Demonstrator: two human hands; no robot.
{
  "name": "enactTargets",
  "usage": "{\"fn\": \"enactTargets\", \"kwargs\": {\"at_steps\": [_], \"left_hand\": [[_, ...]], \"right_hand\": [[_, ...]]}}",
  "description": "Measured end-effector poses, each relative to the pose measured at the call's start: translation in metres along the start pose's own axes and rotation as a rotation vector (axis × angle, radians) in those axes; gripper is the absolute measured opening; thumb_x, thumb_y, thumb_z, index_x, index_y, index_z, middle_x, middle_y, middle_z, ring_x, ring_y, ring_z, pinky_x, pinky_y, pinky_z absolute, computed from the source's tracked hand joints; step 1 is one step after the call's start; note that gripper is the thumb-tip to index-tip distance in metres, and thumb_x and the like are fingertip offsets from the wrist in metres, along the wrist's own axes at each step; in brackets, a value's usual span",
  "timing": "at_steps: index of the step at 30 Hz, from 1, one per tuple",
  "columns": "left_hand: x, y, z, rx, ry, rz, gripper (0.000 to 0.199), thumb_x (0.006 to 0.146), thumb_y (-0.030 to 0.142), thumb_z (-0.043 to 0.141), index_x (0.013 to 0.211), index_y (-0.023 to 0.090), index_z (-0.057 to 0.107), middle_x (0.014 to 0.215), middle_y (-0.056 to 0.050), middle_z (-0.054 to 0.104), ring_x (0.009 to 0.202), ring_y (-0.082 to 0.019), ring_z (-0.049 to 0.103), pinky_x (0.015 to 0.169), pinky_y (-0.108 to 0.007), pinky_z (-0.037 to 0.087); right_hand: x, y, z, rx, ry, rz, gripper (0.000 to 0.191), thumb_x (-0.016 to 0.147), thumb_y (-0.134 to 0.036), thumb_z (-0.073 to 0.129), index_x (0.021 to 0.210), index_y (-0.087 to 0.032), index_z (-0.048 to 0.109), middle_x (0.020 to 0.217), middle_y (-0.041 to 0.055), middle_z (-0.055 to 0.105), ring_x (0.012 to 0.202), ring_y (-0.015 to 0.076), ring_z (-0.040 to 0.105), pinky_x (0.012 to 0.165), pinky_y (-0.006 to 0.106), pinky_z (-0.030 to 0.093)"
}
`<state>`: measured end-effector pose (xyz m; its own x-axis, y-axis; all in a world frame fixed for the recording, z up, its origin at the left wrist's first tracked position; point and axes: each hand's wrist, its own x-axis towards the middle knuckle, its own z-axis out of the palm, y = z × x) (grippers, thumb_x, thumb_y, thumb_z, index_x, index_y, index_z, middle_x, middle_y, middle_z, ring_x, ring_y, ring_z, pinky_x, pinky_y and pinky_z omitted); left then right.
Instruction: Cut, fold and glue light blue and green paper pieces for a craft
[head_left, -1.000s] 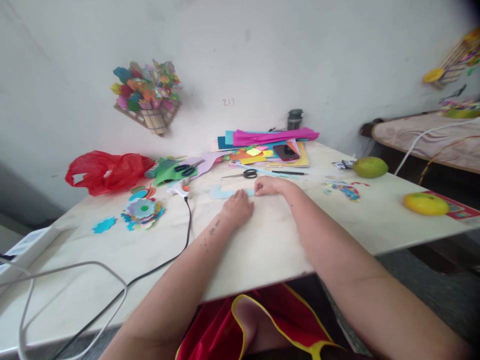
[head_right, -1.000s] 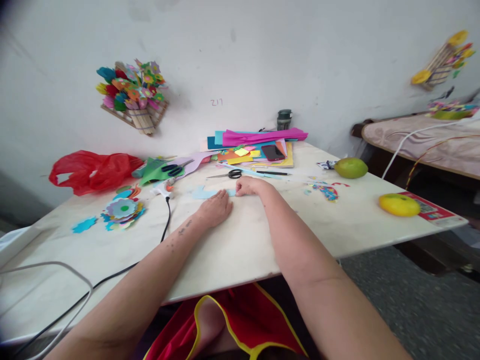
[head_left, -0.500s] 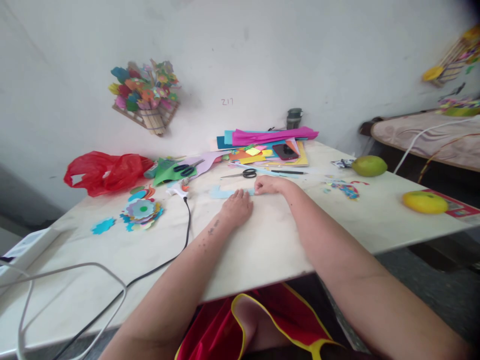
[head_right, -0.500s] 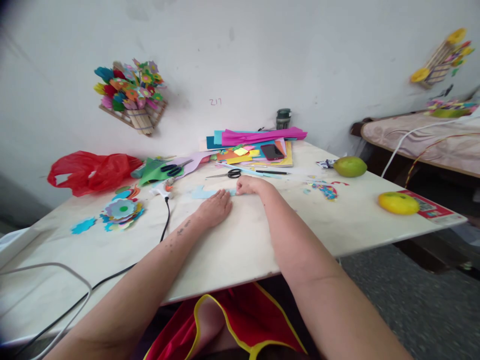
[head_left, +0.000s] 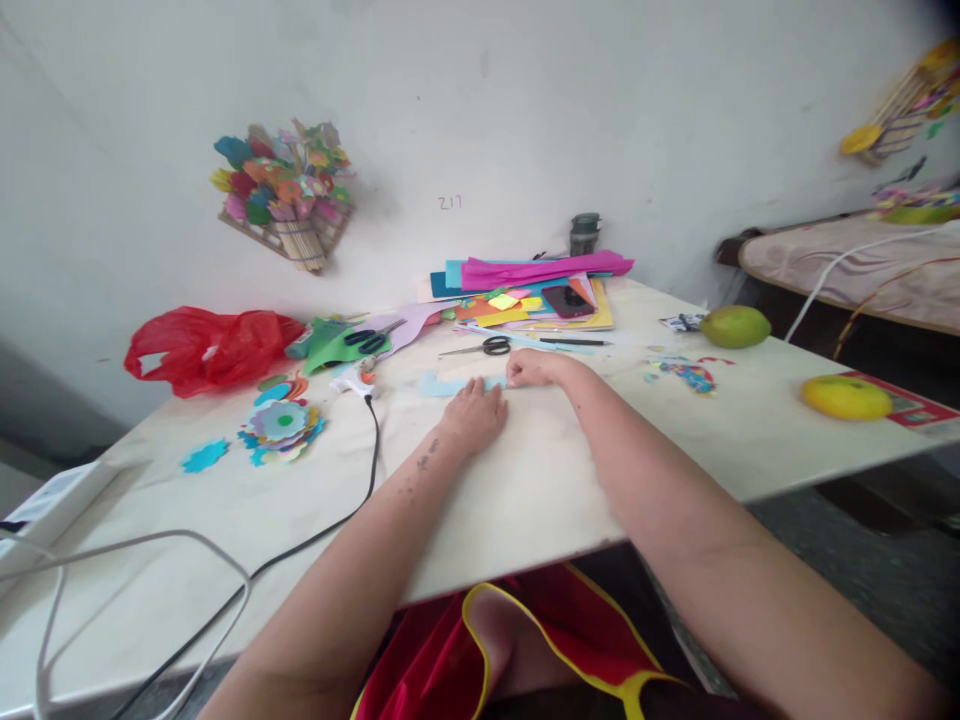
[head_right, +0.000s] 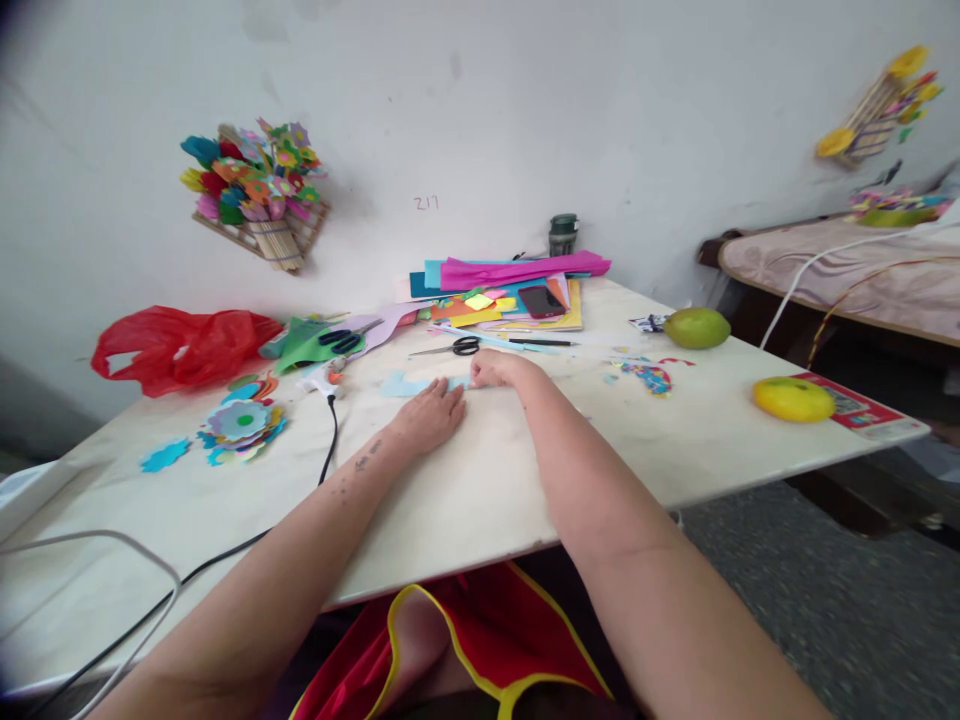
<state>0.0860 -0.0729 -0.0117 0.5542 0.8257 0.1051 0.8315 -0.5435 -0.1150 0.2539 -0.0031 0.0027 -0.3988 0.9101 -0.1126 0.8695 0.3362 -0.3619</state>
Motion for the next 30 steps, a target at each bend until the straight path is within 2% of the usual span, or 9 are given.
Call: {"fn": "enactTargets", "kwargs": {"at_steps": [6, 11, 13, 17, 30], "left_hand": [[0.002, 0.007, -0.002, 0.000, -0.024, -0.040, 0.046, 0.089, 0.037, 0.022, 0.119, 0.010, 0.044, 0.125, -0.018, 0.045, 0.119, -0.025, 0.039, 0.094, -0.038, 0.034], [0.001, 0.010, 0.001, 0.032, 0.050, -0.009, 0.054, 0.088, 0.041, 0.023, 0.121, 0.003, 0.042, 0.137, -0.021, 0.032, 0.128, -0.027, 0.026, 0.103, -0.039, 0.023], [0.001, 0.010, 0.005, 0.038, 0.067, 0.008, 0.055, 0.088, 0.040, 0.023, 0.123, 0.001, 0.040, 0.137, -0.021, 0.032, 0.129, -0.027, 0.026, 0.104, -0.037, 0.022], [0.002, 0.008, 0.011, 0.026, 0.107, 0.052, 0.054, 0.089, 0.039, 0.022, 0.128, 0.004, 0.036, 0.133, -0.019, 0.040, 0.126, -0.025, 0.032, 0.104, -0.038, 0.023], [0.006, 0.010, 0.008, -0.062, 0.086, 0.057, 0.047, 0.089, 0.038, 0.023, 0.117, 0.008, 0.047, 0.129, -0.016, 0.045, 0.124, -0.023, 0.037, 0.102, -0.034, 0.028]], "right_hand": [[0.001, 0.002, 0.001, 0.022, 0.004, -0.018, 0.016, 0.072, -0.023, 0.057, 0.081, -0.014, 0.067, 0.078, 0.0031, 0.067, 0.068, 0.0113, 0.056, 0.057, 0.017, 0.039], [0.000, 0.004, 0.000, 0.058, -0.001, -0.025, 0.018, 0.071, -0.025, 0.057, 0.081, -0.014, 0.067, 0.076, 0.0026, 0.066, 0.066, 0.0115, 0.055, 0.057, 0.018, 0.039], [0.000, 0.004, -0.001, 0.063, -0.005, -0.022, 0.019, 0.071, -0.026, 0.058, 0.082, -0.014, 0.067, 0.074, 0.0022, 0.066, 0.065, 0.0117, 0.055, 0.057, 0.019, 0.039], [-0.001, 0.004, -0.003, 0.041, -0.008, -0.015, 0.019, 0.070, -0.024, 0.058, 0.083, -0.014, 0.067, 0.074, 0.0015, 0.066, 0.065, 0.0113, 0.054, 0.058, 0.018, 0.039], [-0.003, 0.008, -0.004, 0.115, -0.022, -0.018, 0.023, 0.071, -0.017, 0.056, 0.091, -0.016, 0.067, 0.085, 0.0023, 0.068, 0.072, 0.0128, 0.057, 0.060, 0.019, 0.042]]}}
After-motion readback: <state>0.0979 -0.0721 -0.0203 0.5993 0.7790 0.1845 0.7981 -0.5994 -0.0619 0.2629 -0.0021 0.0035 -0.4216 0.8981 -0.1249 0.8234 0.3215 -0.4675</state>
